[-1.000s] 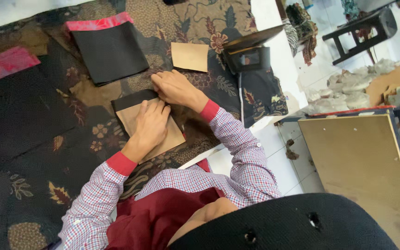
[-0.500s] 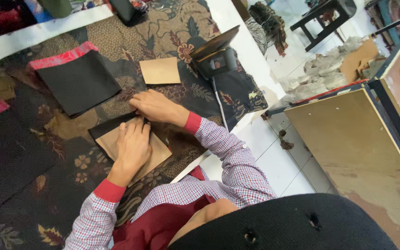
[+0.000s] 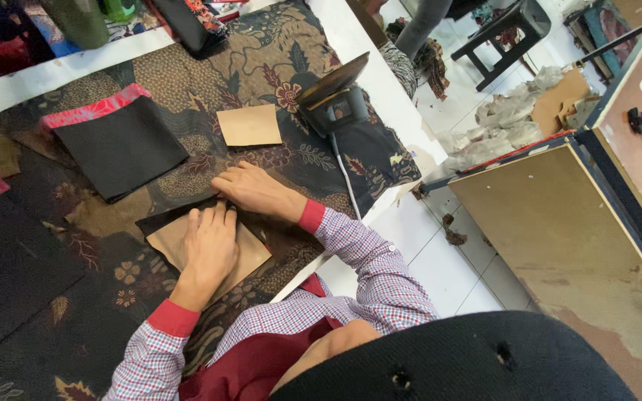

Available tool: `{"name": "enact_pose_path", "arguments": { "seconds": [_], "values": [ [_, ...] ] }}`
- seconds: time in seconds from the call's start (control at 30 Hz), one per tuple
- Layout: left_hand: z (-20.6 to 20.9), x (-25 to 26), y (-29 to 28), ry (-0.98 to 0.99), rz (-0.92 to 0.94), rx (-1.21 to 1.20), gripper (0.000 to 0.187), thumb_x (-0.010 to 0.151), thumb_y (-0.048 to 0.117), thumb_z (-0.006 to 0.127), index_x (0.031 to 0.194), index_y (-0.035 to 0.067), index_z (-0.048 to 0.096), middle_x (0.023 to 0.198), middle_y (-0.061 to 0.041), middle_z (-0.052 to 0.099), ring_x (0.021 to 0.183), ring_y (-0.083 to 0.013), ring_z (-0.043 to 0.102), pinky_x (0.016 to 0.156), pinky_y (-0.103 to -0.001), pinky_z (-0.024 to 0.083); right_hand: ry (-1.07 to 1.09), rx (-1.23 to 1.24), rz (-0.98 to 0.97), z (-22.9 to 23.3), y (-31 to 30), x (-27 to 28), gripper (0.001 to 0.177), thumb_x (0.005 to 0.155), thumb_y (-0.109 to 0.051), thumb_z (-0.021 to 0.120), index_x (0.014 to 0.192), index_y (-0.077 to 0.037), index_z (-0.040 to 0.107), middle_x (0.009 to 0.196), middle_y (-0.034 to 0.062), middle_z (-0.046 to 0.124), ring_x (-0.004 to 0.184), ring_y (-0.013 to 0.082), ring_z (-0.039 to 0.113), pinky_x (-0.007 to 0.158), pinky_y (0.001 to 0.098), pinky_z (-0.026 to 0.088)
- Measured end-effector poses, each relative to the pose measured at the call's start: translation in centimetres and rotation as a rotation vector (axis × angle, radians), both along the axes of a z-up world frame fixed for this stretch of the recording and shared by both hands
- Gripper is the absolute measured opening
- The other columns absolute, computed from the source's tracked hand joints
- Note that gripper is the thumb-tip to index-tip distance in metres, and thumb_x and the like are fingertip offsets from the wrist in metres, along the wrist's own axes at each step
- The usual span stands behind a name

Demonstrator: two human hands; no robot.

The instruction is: The person irons small rectangular pieces of dark fabric on a patterned work surface. They place a brown paper sheet over each piece, press it with a hot iron, then remove the paper and set the finished piece aside. The process repeats for several pieces.

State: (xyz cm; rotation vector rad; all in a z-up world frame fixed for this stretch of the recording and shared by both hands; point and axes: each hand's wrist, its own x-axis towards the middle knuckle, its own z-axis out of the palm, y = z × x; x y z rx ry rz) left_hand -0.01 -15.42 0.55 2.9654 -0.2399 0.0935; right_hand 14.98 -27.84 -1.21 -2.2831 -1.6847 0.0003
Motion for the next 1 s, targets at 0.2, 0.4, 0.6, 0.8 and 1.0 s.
{"name": "enact_pose_path", "arguments": {
  "seconds": [0.2,0.4,0.6,0.8,1.0],
  "values": [
    [-0.5,0.1,-0.1,-0.019,-0.007,-0.029,0.053,0.071,0.017,0.070,0.122,0.003,0.063,0.133,-0.014,0.062,0.116,-0.0264,0.057,0.110,-0.044,0.034,-0.008,0.098,0.012,-0.4,-0.8,-0.2,0.024,0.083,-0.019,0.067,0.106,-0.011,0.061,0.095,0.0056,0.068,0.096,0.0254,0.066,0.085,0.0384,0.048],
    [-2.7,-0.3,-0.2,-0.164,0.001,-0.045,0.048,0.076,0.018,0.064,0.120,0.000,0.066,0.132,-0.020,0.064,0.117,-0.0287,0.058,0.110,-0.044,0.034,0.085,0.196,-0.045,-0.6,-0.8,-0.4,0.032,0.090,-0.016,0.070,0.119,-0.009,0.061,0.098,0.0067,0.072,0.093,0.0266,0.069,0.088,0.0409,0.049],
    [-2.7,-0.5,-0.3,-0.202,0.034,0.005,0.042,0.083,0.016,0.059,0.120,-0.001,0.066,0.129,-0.018,0.064,0.111,-0.0270,0.058,0.111,-0.042,0.035,0.156,0.145,-0.115,1.1,-1.1,-1.5,0.037,0.093,-0.012,0.072,0.128,-0.010,0.061,0.098,0.0051,0.073,0.095,0.0260,0.067,0.088,0.0388,0.048],
    [-1.9,-0.6,-0.1,-0.196,0.045,-0.067,0.039,0.086,0.013,0.057,0.119,-0.004,0.067,0.105,-0.013,0.061,0.103,-0.0260,0.059,0.108,-0.039,0.037,0.132,0.218,-0.081,1.5,-1.5,-2.2,0.048,0.091,-0.009,0.074,0.136,-0.009,0.056,0.101,0.0000,0.073,0.095,0.0218,0.065,0.091,0.0382,0.046],
    [-2.5,-0.8,-0.2,-0.228,0.055,-0.103,0.028,0.082,0.013,0.058,0.104,0.000,0.070,0.109,-0.015,0.060,0.101,-0.0266,0.059,0.105,-0.040,0.038,0.083,0.268,-0.058,0.7,-2.0,-2.7,0.054,0.089,-0.005,0.074,0.139,-0.010,0.055,0.104,0.0014,0.073,0.093,0.0246,0.062,0.092,0.0378,0.046]
  ]
}}
